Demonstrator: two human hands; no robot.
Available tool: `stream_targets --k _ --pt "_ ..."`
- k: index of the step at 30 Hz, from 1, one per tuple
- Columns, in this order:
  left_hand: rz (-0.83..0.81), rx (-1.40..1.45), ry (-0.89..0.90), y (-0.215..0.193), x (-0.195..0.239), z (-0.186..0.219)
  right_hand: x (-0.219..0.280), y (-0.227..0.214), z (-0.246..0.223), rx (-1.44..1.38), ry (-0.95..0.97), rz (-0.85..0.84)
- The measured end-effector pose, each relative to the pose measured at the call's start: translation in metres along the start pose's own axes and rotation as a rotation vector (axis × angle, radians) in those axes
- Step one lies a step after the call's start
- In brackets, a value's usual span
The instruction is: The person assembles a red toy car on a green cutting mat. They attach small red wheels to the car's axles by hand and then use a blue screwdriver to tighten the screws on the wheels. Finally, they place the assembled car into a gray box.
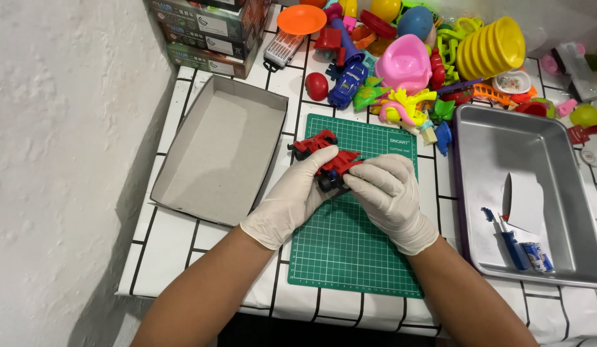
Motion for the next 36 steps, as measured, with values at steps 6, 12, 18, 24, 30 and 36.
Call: stream_targets --k 6,12,18,24,30,36 --pt "-0.011 0.073 -0.01 0.003 0.002 0.001 -0.02 0.007 -0.019 0.108 0.076 -0.008" --pt "-0.044 0.096 -0.013 0.001 -0.005 -0.007 -0.008 0.007 -0.017 0.136 0.117 -0.035" --pt "-0.055 0.055 -0.024 0.003 -0.002 -0.006 -0.002 0.008 -0.022 0.231 0.193 -0.066" --pt "-0.096 0.044 -0.042 0.005 0.003 -0.004 -0.001 0.014 -0.024 0.15 0.338 -0.009" --pt "-0.113 0.124 -0.061 0.005 0.001 -0.009 0.018 0.007 -0.005 0.214 -0.043 -0.008" --pt "-0.123 0.08 -0.04 0.008 0.005 -0.006 0.027 0.003 -0.002 0.136 -0.066 0.028"
Point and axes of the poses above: each hand's wrist, its own x-axis away from the middle knuckle, its own y-axis out of the palm, z = x × y, the point moved 5 cm from there along -x, towards the middle knuckle, and after that the axes turned 15 degrees about -x, right-handed, at the moved point
